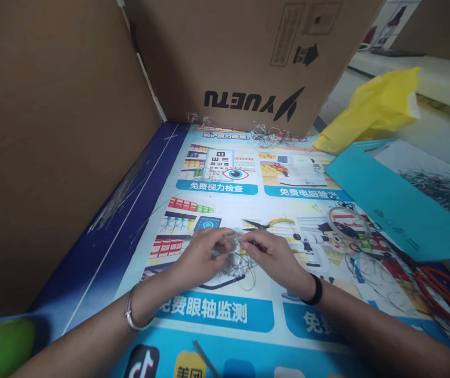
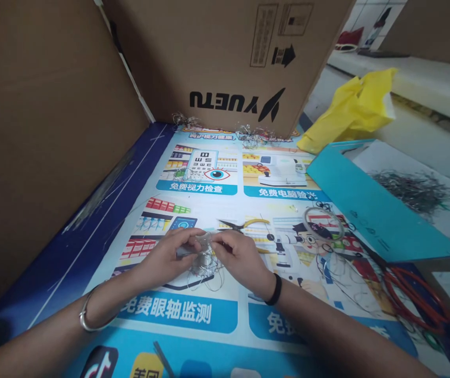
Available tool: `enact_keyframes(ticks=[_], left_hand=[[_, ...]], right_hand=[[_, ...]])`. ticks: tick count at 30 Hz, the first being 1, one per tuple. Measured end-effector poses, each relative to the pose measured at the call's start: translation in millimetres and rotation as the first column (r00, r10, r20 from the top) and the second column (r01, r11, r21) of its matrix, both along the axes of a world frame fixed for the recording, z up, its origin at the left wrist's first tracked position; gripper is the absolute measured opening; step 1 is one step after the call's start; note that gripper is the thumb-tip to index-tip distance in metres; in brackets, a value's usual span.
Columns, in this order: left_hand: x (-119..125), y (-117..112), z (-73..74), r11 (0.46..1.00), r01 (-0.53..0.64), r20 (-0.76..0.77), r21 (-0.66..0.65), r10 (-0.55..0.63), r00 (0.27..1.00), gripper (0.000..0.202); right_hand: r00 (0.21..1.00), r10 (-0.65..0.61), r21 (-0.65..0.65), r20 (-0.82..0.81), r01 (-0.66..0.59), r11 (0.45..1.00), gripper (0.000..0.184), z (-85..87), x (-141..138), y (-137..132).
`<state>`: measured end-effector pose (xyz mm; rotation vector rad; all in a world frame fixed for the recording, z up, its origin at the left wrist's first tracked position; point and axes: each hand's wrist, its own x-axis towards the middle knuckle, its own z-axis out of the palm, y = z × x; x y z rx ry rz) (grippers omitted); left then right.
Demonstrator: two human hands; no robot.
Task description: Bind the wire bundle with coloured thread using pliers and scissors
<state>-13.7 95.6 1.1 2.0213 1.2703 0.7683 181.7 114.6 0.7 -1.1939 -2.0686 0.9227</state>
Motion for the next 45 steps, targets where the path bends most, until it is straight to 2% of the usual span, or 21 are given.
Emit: enact_keyframes(ticks=[7, 17, 21, 26, 31, 37, 42, 45], left_hand=[[0, -1, -0.2, 0.998, 0.017, -0.016, -0.056, -0.018, 1.000, 0.047], [6, -6, -7.4, 1.000, -0.020, 0.004, -0.017, 0.020, 1.000, 0.053], [5, -5, -6.3, 0.997, -0.017, 0.025, -0.069, 0.019, 0.999, 0.051], [3, -4, -4.0, 0.998, -0.053, -0.034, -0.035, 0.052, 0.998, 0.050], [4, -5, -2.4, 0.995, -0.053, -0.034, -0.086, 0.051, 0.998, 0.050], [6, -2, 3.4, 0.971, -0.012, 0.139, -0.240, 0.047, 0.989, 0.045], [6, 0, 10.9, 0.935, 0.043, 0.306, -0.351, 0.071, 0.949, 0.037], [5, 0, 14.9, 0.911, 0.058, 0.342, -0.407, 0.094, 0.935, 0.035]], right_hand=[[0.998, -0.054, 0.033, -0.026, 0.055, 0.998, 0.011, -2.5, -3, -3], [0.993, -0.115, 0.047, -0.028, 0.117, 0.992, 0.013, -1.9, -7, -6], [0.991, -0.132, 0.047, -0.032, 0.133, 0.990, 0.013, -0.7, -8, -7], [0.990, -0.138, 0.039, -0.015, 0.139, 0.990, 0.014, -2.3, -8, -7], [0.989, -0.143, 0.048, -0.024, 0.144, 0.988, 0.014, -3.8, -8, -7], [0.988, -0.150, 0.058, -0.026, 0.151, 0.987, 0.013, -2.9, -9, -7], [0.987, -0.158, 0.053, -0.032, 0.159, 0.986, 0.014, -2.7, -10, -7], [0.986, -0.154, 0.046, -0.059, 0.156, 0.987, 0.013, -3.7, -10, -7]])
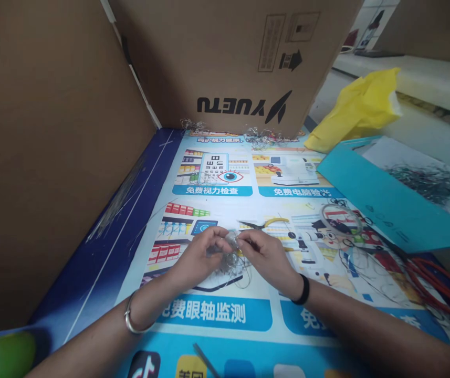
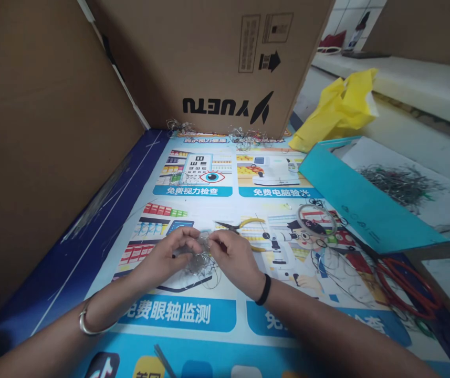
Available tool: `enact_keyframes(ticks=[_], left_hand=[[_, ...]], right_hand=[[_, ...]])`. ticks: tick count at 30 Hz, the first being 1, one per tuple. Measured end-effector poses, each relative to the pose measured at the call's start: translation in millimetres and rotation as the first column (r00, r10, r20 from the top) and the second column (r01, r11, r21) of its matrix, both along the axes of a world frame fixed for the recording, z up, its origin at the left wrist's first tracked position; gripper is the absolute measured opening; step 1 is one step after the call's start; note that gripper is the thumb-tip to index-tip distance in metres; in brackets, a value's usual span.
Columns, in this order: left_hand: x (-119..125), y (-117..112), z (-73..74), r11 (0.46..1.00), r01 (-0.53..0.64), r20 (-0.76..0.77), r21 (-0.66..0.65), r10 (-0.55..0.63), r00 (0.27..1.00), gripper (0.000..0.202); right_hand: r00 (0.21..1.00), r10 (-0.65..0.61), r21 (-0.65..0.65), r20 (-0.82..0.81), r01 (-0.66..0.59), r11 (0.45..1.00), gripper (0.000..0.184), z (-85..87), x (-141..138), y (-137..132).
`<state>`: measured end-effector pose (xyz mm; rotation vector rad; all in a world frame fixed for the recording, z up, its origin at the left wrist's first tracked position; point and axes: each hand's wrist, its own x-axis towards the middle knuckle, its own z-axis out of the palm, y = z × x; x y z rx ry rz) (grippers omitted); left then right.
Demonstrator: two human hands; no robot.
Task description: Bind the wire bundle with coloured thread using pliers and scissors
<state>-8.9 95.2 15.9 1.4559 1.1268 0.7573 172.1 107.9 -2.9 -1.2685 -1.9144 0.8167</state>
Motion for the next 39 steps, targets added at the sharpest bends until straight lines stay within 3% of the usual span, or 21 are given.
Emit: enact_keyframes(ticks=[16, 27, 39], left_hand=[[0, -2, -8.8, 1.000, 0.010, 0.072, -0.001, -0.010, 0.997, 0.043], [0, 0, -7.9, 0.998, -0.005, 0.140, -0.062, 0.013, 0.990, 0.044], [-2, 0, -9.2, 0.997, -0.004, 0.137, -0.073, 0.014, 0.990, 0.047]], right_hand=[[0.998, 0.053, -0.035, -0.018, -0.054, 0.998, 0.012, -1.6, 2, 1], [0.970, 0.241, -0.027, -0.045, -0.242, 0.970, 0.018, 11.2, 11, -1], [0.972, 0.236, -0.050, 0.001, -0.236, 0.970, 0.026, 3.4, 11, -2]])
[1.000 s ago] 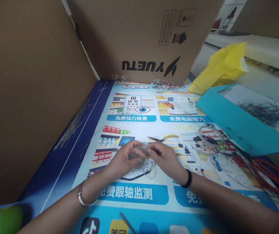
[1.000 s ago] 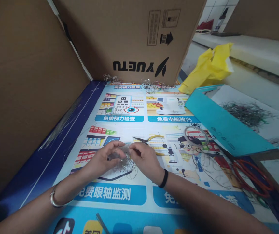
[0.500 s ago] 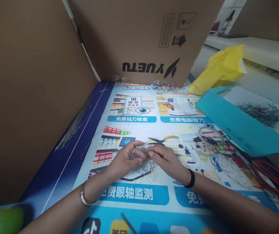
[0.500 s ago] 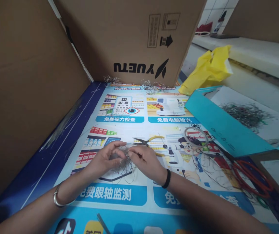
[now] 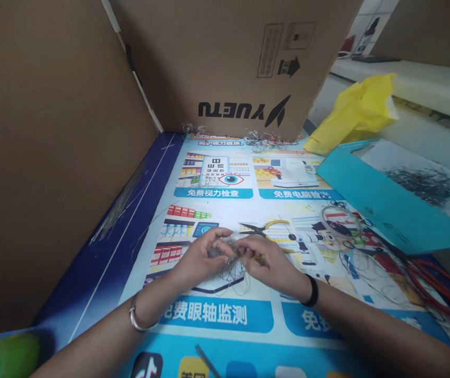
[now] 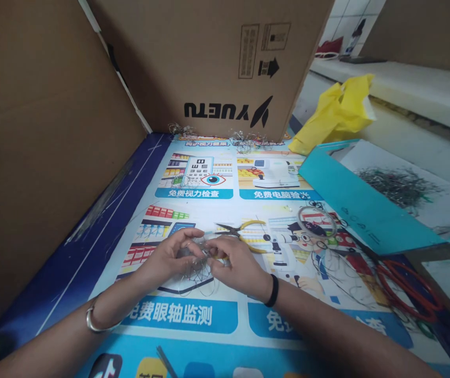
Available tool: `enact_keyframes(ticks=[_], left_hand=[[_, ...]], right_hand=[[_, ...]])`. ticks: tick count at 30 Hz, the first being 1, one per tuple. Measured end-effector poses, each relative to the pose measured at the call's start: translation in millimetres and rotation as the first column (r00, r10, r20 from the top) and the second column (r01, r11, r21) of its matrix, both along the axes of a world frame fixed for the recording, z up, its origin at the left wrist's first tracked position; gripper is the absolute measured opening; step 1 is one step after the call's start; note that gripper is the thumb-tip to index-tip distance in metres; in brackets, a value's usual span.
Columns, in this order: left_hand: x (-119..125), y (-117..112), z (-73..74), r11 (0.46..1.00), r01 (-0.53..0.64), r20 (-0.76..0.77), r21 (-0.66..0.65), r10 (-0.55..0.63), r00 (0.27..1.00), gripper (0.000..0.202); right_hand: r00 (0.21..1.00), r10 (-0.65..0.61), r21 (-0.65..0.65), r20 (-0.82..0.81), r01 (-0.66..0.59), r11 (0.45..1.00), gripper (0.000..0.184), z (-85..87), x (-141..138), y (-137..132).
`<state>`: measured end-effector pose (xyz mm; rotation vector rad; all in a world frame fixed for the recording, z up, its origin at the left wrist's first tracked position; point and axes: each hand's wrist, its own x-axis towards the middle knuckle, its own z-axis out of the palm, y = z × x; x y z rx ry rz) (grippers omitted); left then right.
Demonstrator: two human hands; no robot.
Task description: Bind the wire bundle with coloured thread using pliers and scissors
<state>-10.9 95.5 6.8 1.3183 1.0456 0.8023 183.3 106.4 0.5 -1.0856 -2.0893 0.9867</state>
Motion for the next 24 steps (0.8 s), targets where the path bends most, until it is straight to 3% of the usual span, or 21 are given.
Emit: enact_keyframes(ticks=[24], left_hand=[[-2.3, 2.2, -3.8, 1.000, 0.024, -0.004, 0.001, -0.024, 1.000, 0.043]], right_hand=[[0.999, -0.014, 0.018, -0.038, 0.015, 1.000, 0.028, -8.0, -0.5, 0.2]])
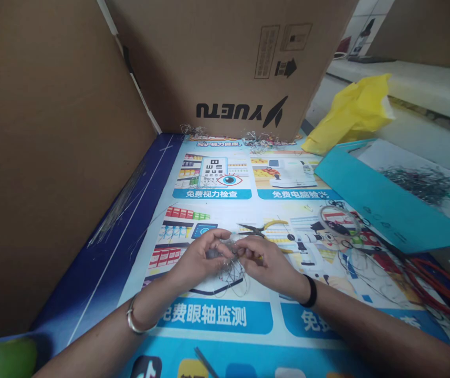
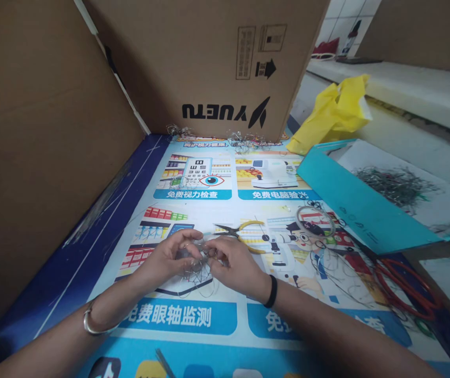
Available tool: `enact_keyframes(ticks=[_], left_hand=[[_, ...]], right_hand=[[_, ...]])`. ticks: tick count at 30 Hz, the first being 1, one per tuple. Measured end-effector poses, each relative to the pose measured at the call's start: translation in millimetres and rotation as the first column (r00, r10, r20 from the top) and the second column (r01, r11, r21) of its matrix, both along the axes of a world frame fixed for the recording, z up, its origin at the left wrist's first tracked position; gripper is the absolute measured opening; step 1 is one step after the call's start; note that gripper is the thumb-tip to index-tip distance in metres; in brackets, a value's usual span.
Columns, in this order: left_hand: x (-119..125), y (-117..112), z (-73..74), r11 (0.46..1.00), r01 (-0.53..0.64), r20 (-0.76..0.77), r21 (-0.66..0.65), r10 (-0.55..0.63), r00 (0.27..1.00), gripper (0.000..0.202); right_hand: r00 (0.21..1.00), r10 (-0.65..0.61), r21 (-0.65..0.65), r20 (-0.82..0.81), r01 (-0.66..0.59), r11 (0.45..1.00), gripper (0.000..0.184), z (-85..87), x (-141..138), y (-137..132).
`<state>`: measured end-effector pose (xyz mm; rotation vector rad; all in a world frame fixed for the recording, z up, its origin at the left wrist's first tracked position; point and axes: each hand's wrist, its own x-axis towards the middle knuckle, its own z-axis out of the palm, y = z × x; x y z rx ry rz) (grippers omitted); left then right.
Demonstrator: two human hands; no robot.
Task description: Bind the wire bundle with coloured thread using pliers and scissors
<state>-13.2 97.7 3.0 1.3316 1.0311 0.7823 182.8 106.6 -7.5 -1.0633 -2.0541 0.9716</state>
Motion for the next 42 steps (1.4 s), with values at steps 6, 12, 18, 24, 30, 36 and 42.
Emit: enact_keyframes(ticks=[6, 12, 18, 24, 30, 36, 42], left_hand=[[0, -1, 1.6, 1.000, -0.005, 0.000, -0.016, 0.005, 1.000, 0.044], [0, 0, 0.2, 1.000, 0.001, 0.003, -0.011, -0.001, 1.000, 0.045], [1, 1, 5.1, 1.000, -0.006, -0.011, 0.006, 0.006, 1.000, 0.045], [1, 0, 4.5, 1.000, 0.003, 0.012, -0.028, -0.002, 1.000, 0.049], [-1, 0, 2.6, 1.000, 0.029, 0.047, 0.002, -0.029, 0.998, 0.048], [-7, 4, 4.4, 0.990, 0.123, 0.041, 0.066, -0.126, 0.991, 0.054], [-16, 7, 4.2, 0.952, 0.253, 0.021, 0.175, -0.260, 0.965, 0.051]], right_hand=[[1.000, 0.007, 0.015, 0.022, -0.008, 1.000, 0.027, -0.3, 0, 0], [1.000, 0.014, 0.012, 0.017, -0.015, 1.000, 0.026, 0.5, 1, -1], [0.999, -0.012, 0.048, 0.040, 0.010, 0.999, 0.028, 3.1, -1, -2], [0.992, -0.071, 0.163, 0.099, 0.055, 0.985, 0.025, 1.1, -6, -6], [0.992, -0.062, 0.234, 0.114, 0.034, 0.972, 0.025, 0.1, -6, -9], [0.990, -0.073, 0.256, 0.118, 0.041, 0.966, 0.032, -3.0, -6, -10], [0.992, -0.088, 0.292, 0.091, 0.058, 0.955, 0.032, -5.4, -4, -11]])
